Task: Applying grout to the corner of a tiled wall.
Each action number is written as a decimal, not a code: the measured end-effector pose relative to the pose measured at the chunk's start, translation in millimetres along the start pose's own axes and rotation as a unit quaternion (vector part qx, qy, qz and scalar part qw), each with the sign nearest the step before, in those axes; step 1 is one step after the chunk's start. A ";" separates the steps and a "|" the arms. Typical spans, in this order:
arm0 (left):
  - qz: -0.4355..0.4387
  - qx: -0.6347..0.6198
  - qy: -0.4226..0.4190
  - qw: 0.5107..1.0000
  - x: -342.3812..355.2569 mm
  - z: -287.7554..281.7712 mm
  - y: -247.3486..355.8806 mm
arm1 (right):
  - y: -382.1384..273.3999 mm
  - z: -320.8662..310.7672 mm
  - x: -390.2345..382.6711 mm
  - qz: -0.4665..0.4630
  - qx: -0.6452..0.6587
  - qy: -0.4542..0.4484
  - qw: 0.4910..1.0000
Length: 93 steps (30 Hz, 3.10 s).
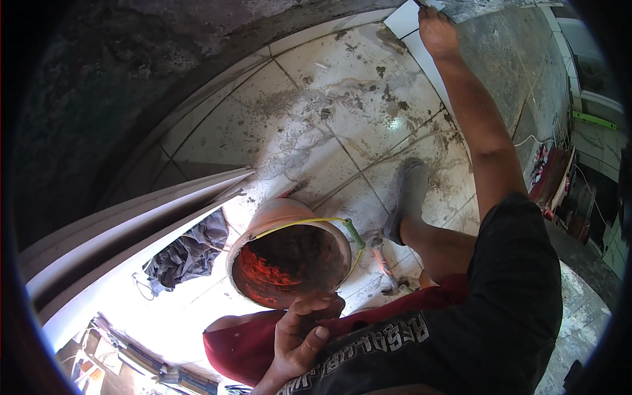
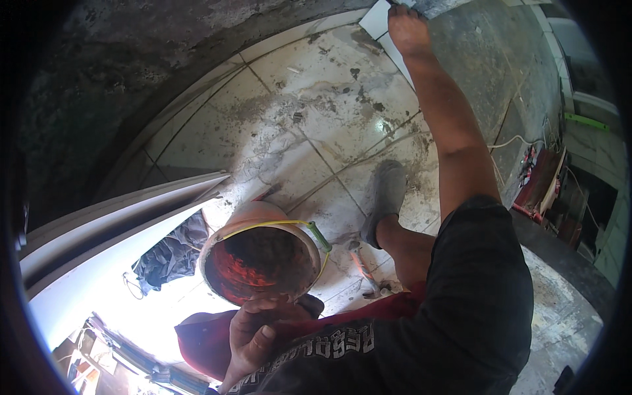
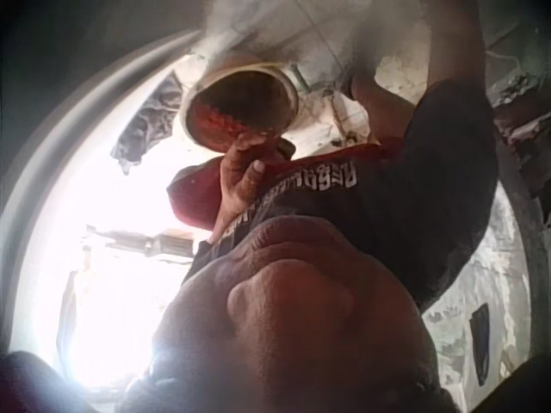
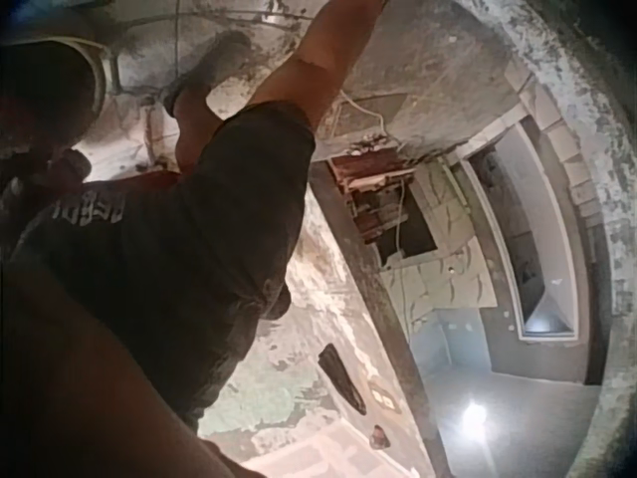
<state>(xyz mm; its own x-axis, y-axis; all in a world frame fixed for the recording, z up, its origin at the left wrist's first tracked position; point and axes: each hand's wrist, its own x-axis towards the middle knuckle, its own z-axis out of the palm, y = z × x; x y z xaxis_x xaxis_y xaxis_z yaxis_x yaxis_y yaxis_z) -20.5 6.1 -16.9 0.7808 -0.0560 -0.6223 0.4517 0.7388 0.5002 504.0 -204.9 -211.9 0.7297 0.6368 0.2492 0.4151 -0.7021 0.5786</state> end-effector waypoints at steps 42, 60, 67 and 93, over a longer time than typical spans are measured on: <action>-0.018 -0.011 -0.006 1.000 -1.6 -5.3 5.0 | -3.6 12.9 -13.5 -0.012 -0.027 0.048 0.998; -0.001 0.033 -0.022 0.999 -4.3 -7.1 1.0 | -2.8 4.2 -12.0 -0.025 -0.020 0.032 0.999; 0.009 0.057 -0.017 0.998 -1.0 -3.1 4.5 | 1.1 12.1 -11.1 -0.040 -0.022 0.060 0.997; 0.063 0.062 -0.035 0.995 -1.6 -3.8 -1.1 | -11.9 -18.2 49.1 0.100 0.071 -0.228 0.966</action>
<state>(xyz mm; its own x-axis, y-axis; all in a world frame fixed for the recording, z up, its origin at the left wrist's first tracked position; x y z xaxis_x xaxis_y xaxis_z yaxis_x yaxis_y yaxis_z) -23.9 7.9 -18.7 0.8610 -0.0190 -0.5083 0.3951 0.6544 0.6447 525.0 -159.5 -192.4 0.9529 0.3004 -0.0410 0.2877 -0.8535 0.4344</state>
